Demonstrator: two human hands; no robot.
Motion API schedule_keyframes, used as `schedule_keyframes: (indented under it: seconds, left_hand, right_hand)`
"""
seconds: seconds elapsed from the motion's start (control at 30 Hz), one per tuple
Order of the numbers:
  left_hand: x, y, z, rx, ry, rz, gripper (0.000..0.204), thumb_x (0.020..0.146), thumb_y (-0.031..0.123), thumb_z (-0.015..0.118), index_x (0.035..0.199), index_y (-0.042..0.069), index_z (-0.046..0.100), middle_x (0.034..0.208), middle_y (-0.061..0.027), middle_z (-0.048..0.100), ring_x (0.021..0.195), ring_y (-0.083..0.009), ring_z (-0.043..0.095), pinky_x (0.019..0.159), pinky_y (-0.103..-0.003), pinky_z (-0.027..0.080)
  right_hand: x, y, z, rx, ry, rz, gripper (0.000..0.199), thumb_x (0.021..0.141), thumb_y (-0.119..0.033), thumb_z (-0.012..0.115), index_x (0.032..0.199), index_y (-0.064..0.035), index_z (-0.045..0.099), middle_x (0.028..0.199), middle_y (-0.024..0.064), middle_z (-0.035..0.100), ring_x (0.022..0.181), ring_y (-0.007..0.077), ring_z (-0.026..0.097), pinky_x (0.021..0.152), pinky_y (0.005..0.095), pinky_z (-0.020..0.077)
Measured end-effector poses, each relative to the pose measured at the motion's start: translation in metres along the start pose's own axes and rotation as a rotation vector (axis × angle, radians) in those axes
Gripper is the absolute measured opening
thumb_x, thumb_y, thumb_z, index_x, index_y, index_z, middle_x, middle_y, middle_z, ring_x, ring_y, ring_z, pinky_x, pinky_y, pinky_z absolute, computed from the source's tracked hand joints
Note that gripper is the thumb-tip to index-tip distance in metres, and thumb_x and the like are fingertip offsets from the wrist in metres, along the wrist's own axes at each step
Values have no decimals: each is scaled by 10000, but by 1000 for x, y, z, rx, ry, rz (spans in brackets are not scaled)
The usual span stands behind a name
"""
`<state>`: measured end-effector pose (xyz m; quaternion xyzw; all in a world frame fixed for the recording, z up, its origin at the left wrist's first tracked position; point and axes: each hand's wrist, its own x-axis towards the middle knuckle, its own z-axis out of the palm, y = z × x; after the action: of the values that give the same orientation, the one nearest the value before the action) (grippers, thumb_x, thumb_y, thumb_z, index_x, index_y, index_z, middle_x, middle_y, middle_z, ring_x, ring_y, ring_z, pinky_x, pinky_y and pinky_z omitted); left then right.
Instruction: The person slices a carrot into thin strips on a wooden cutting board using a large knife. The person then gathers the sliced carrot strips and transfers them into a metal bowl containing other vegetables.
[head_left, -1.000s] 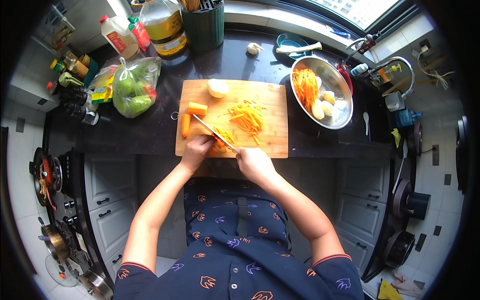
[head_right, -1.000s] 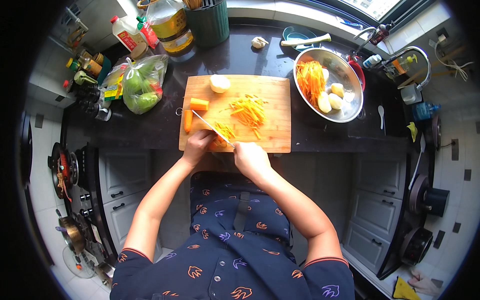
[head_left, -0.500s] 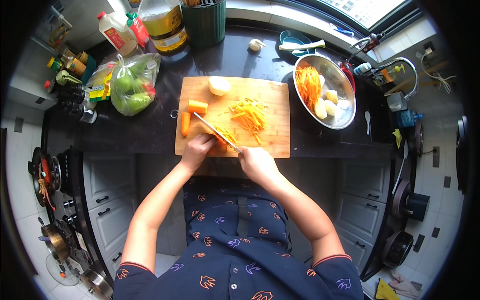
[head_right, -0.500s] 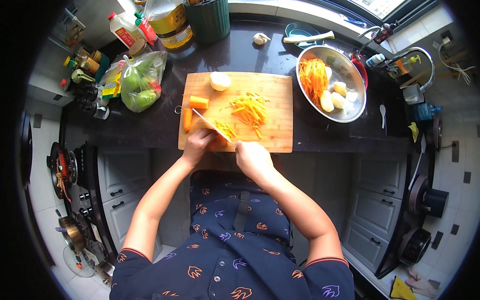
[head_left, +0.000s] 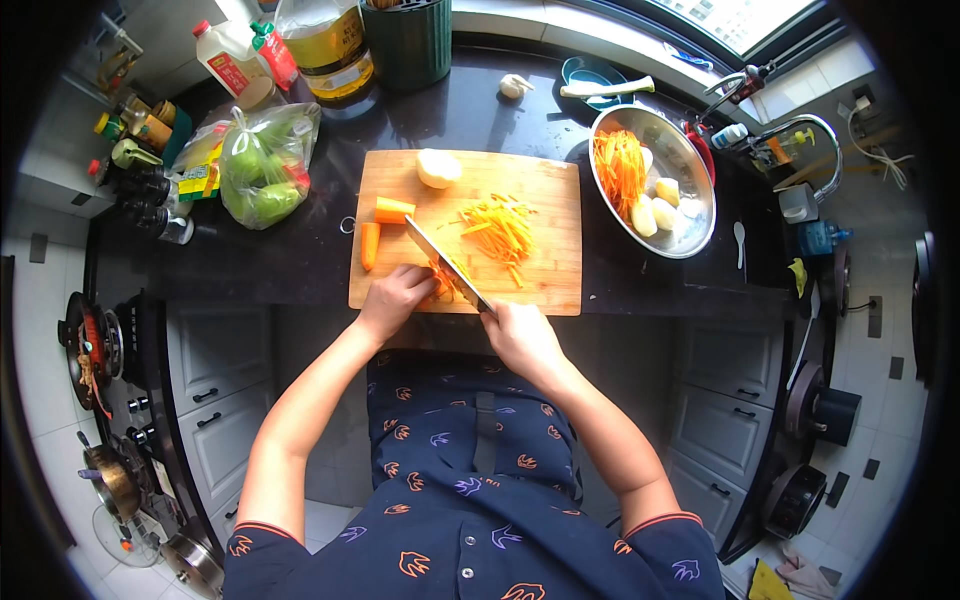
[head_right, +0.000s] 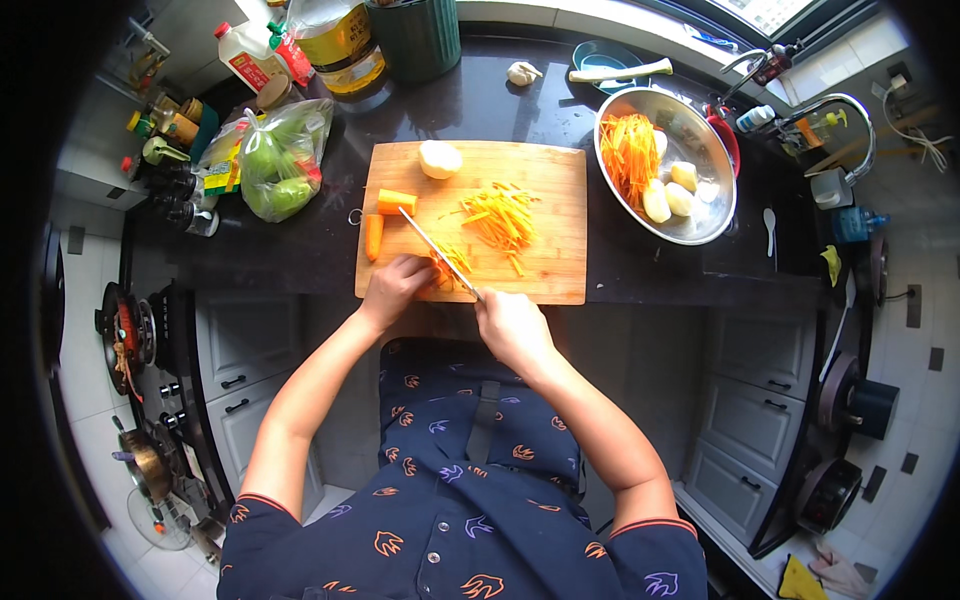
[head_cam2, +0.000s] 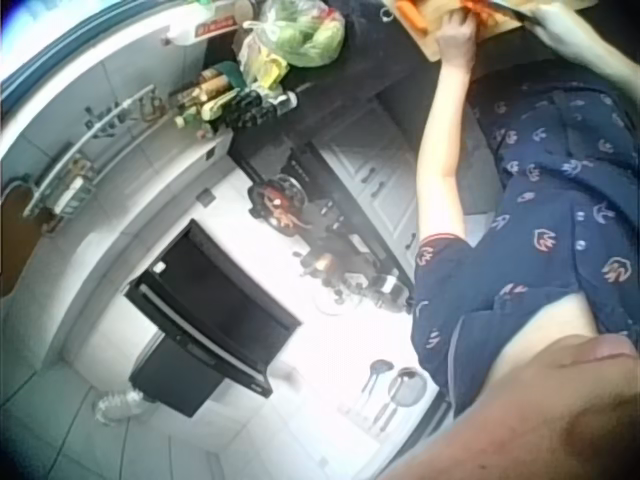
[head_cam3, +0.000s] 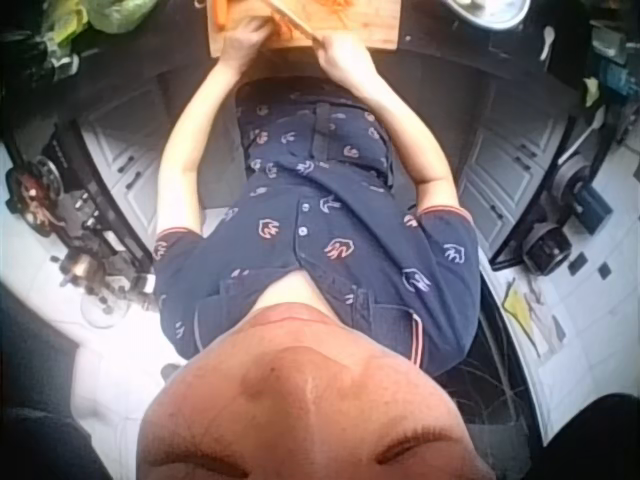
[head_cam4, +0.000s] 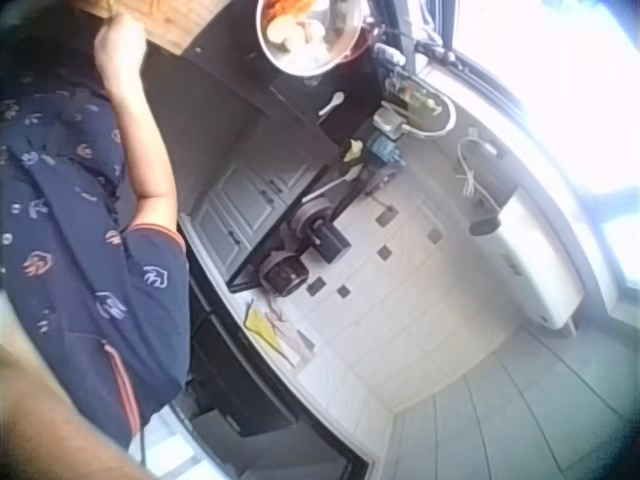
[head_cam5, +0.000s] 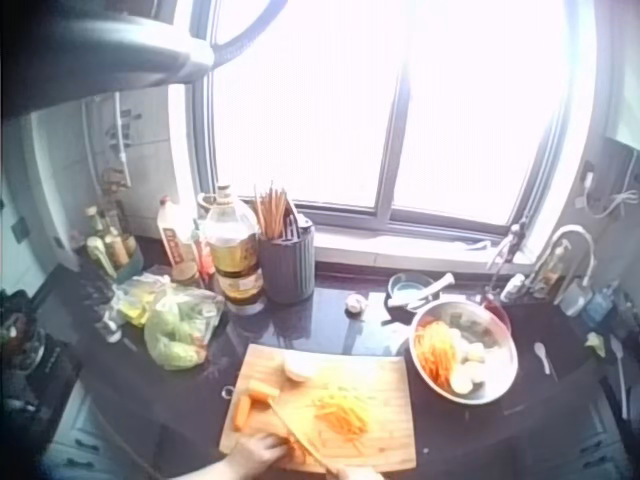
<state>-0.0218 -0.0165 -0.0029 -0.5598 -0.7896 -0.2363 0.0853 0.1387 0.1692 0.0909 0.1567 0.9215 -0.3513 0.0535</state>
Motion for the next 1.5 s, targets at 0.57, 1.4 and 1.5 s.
schedule_keyframes:
  seconds: [0.57,1.4,1.5]
  left_hand:
    - [-5,-5,4,-34,28,-27,268,793,78,652,1050,110,720,1082,-48,723,949,-237,703,781,-342,598]
    - [-3,1,1,-45,45,-32,278,796,74,679,1066,92,741,1059,-69,732,950,-254,718,793,-345,607]
    - [-10,-3,2,-63,75,-21,273,805,78,669,1071,87,727,1081,-60,717,979,-231,709,804,-317,601]
  right_hand:
    - [1,0,12,2,-24,35,213,953,-169,569,914,16,668,816,289,677,807,472,678,774,560,544]
    - [24,7,25,56,84,44,235,947,-213,604,908,4,685,810,295,678,808,478,681,779,552,555]
    - [11,-3,12,30,128,43,223,955,-207,592,926,-5,682,803,283,678,794,475,678,771,547,555]
